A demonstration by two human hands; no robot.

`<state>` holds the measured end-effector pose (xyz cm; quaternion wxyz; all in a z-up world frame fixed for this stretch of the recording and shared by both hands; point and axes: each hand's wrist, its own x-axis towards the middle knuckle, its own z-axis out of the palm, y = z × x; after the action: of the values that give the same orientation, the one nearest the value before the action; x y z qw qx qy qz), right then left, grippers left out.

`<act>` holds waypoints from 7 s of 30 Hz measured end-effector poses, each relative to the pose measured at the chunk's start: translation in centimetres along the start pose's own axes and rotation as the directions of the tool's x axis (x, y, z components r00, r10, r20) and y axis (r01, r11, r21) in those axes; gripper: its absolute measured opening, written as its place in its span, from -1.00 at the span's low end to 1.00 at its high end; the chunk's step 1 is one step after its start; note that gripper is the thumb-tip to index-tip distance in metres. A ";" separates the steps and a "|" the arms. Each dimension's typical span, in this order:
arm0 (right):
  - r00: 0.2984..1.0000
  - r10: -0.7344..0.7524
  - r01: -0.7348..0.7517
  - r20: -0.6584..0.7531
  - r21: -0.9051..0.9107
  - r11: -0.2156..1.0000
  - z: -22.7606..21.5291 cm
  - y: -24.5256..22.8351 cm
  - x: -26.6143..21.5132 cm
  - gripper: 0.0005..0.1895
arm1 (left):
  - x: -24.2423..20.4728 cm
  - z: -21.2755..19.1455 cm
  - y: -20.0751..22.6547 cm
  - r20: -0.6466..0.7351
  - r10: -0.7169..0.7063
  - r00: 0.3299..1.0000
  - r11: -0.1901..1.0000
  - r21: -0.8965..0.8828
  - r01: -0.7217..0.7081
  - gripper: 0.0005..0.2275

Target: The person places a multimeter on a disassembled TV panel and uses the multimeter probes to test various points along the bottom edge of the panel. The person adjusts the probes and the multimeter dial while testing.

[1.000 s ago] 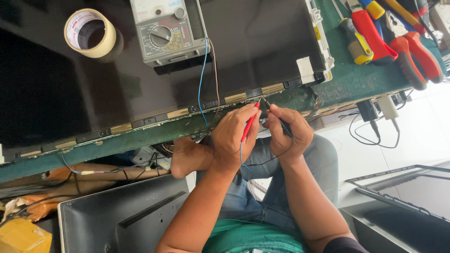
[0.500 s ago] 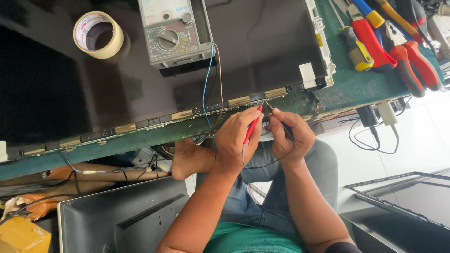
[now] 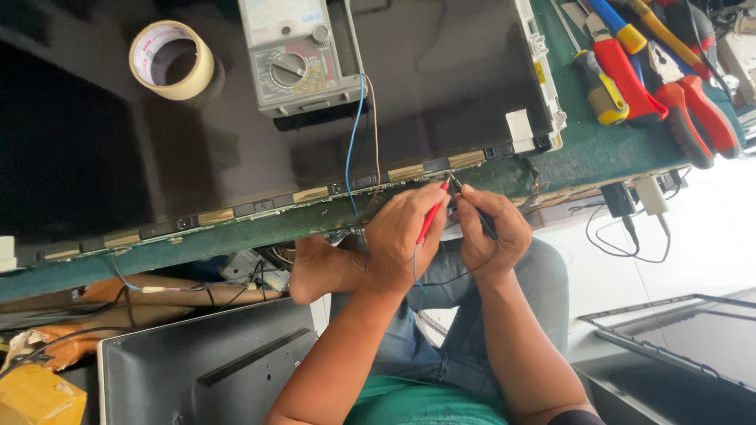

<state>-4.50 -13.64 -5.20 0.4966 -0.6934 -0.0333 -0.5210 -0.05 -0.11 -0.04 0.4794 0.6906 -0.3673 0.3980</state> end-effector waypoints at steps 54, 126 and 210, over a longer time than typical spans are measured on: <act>0.998 -0.002 0.001 -0.069 -0.015 1.000 1.2 0.3 -0.6 -0.87 | -0.1 -0.1 -0.3 -0.048 -0.013 0.999 1.000 -0.013 0.012 -0.96; 0.999 0.033 -0.034 -0.017 -0.034 0.999 0.0 1.2 -1.8 -0.86 | -0.6 -0.6 0.0 -0.060 -0.041 0.997 0.999 -0.035 0.039 -0.95; 0.998 0.061 -0.060 -0.027 0.045 0.997 0.5 0.2 -0.5 -0.89 | -0.4 0.2 -0.1 -0.018 -0.014 1.000 0.999 0.042 0.014 -0.90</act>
<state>-4.23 -13.14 -5.66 0.5278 -0.6754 -0.0168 -0.5147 -0.06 -0.17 -0.47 0.4707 0.6996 -0.3498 0.4083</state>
